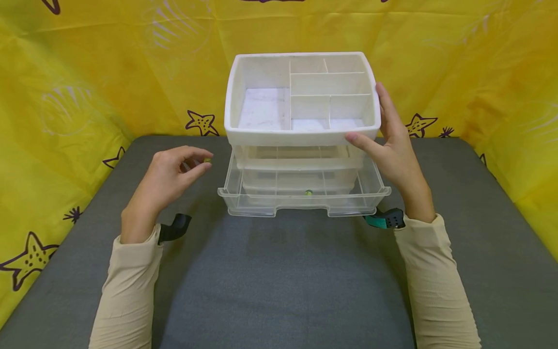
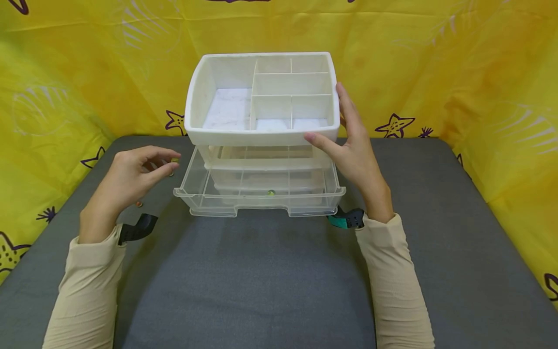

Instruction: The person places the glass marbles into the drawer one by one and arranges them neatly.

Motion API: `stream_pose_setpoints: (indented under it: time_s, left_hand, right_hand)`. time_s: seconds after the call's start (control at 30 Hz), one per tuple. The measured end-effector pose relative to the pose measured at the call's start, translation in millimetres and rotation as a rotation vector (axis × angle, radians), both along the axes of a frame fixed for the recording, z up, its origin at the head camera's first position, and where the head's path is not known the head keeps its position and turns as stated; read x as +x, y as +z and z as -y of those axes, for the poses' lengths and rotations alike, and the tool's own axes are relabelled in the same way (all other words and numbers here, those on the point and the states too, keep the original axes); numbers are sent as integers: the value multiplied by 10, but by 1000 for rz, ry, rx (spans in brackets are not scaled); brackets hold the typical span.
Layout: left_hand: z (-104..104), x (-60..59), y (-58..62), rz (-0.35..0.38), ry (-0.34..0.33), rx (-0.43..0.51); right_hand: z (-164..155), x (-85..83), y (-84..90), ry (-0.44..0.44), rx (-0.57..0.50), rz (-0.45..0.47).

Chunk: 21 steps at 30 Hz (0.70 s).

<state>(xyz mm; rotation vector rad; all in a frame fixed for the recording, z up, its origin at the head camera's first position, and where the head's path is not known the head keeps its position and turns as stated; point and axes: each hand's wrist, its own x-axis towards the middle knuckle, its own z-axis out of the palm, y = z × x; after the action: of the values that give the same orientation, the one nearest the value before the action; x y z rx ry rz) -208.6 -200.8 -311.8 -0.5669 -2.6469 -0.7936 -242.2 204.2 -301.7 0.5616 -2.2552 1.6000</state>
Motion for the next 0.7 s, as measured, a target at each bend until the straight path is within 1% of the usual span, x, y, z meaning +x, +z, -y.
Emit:
stream_pose_setpoints:
  time_s: [0.23,0.47,0.7]
  left_hand:
    - [-49,46,44,-84,0,50]
    - [-142,108,103,-191,8,69]
    - [-243,180,165,-247,17,77]
  right_hand:
    - [1,2,1,-2,0,4]
    - [0,3,0,-11,11,7]
    - [0,-2,2,-9,10,3]
